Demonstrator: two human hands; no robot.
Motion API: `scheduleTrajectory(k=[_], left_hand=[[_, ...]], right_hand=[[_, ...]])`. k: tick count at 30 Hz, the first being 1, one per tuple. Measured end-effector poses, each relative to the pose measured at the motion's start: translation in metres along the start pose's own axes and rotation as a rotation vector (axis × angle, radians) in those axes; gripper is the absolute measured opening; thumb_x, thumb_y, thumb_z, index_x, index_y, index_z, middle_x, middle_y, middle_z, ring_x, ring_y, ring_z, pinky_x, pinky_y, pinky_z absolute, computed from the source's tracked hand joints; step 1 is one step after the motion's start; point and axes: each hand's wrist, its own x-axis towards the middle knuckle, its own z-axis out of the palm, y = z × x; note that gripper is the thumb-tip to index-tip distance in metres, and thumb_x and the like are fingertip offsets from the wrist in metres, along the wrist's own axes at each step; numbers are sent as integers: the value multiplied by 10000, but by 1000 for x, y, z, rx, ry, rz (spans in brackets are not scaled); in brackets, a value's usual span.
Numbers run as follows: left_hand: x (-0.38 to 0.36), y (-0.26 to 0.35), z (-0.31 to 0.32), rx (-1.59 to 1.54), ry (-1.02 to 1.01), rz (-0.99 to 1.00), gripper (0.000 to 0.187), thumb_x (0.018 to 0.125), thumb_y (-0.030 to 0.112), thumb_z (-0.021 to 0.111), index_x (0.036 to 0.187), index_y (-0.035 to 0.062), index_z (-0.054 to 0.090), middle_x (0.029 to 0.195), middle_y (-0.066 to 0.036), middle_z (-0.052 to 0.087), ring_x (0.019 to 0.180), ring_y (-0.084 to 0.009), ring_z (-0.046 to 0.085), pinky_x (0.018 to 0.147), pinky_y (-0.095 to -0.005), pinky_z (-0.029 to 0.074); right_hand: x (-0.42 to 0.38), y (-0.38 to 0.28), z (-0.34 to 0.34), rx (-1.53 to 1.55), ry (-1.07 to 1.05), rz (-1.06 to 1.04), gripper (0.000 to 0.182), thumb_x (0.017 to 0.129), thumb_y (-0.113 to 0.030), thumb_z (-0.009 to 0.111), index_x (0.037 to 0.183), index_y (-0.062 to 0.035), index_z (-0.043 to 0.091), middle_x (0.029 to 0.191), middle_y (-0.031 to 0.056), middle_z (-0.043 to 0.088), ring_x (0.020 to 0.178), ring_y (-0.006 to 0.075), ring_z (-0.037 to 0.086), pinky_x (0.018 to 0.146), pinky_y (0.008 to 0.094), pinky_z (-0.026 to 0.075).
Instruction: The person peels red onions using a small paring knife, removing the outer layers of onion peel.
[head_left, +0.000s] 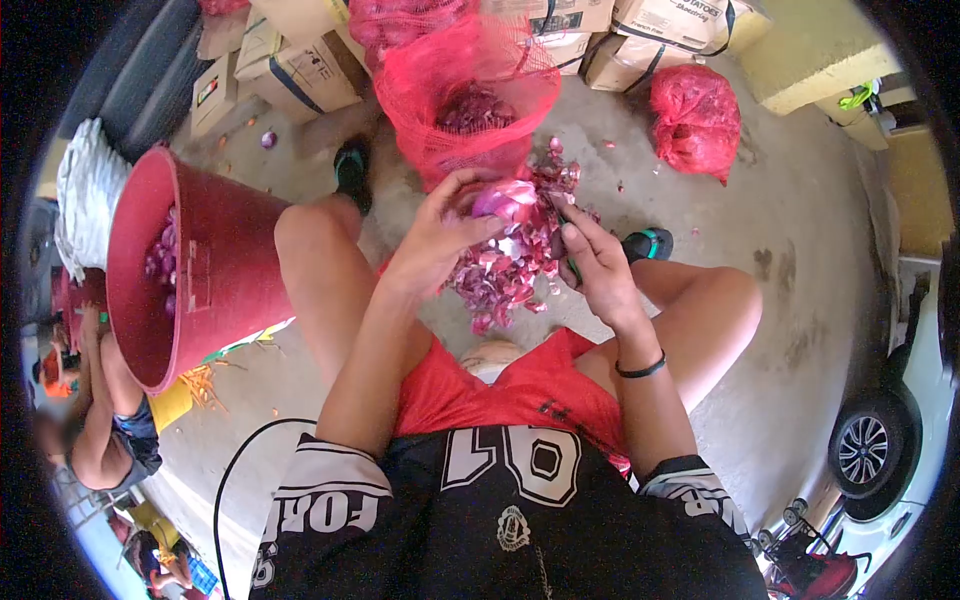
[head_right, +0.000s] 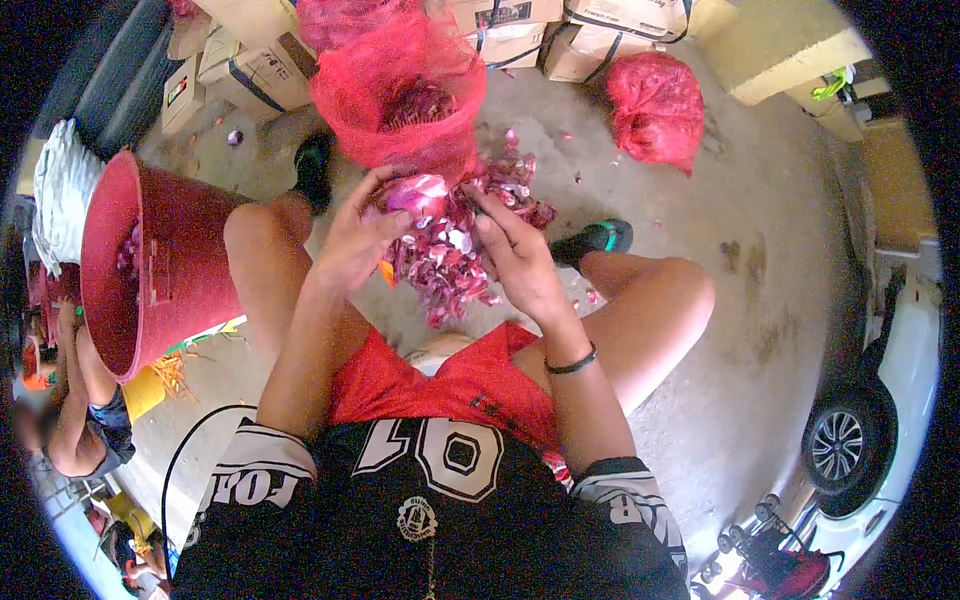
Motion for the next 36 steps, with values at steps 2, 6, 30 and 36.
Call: scheduleTrajectory(k=[2,6,30,36], left_hand=[[4,-6,-8,100,37,9,540,804,-2,719,1286,16,474,1200,-87,568,1070,-168,571,924,-322,488],[3,-5,-4,235,-1,50,540,777,-35,706,1267,7,483,1188,-92,576,1104,-195,562,980,-344,459],[5,-2,-1,-439,-19,55,400,873,40,631,1225,84,446,1209,-130,583,1100,-303,606,957,-503,503],[7,-7,0,-238,-1,94,446,888,122,634,1282,57,436,1271,-127,555,1167,-281,568,994,-493,477]], right_hand=[[0,0,1,19,33,-89,462,964,-172,560,1394,-42,449,917,87,643,817,155,583,752,307,482],[8,1,18,-236,276,-378,405,905,-156,649,1265,-15,530,780,54,595,699,125,533,643,297,469],[8,-8,-26,-157,436,-298,278,989,-198,541,1186,-2,539,739,-28,490,599,44,424,511,195,356],[1,-3,11,-318,166,-373,495,951,-155,561,1389,22,415,1169,182,551,1072,239,534,920,316,414]])
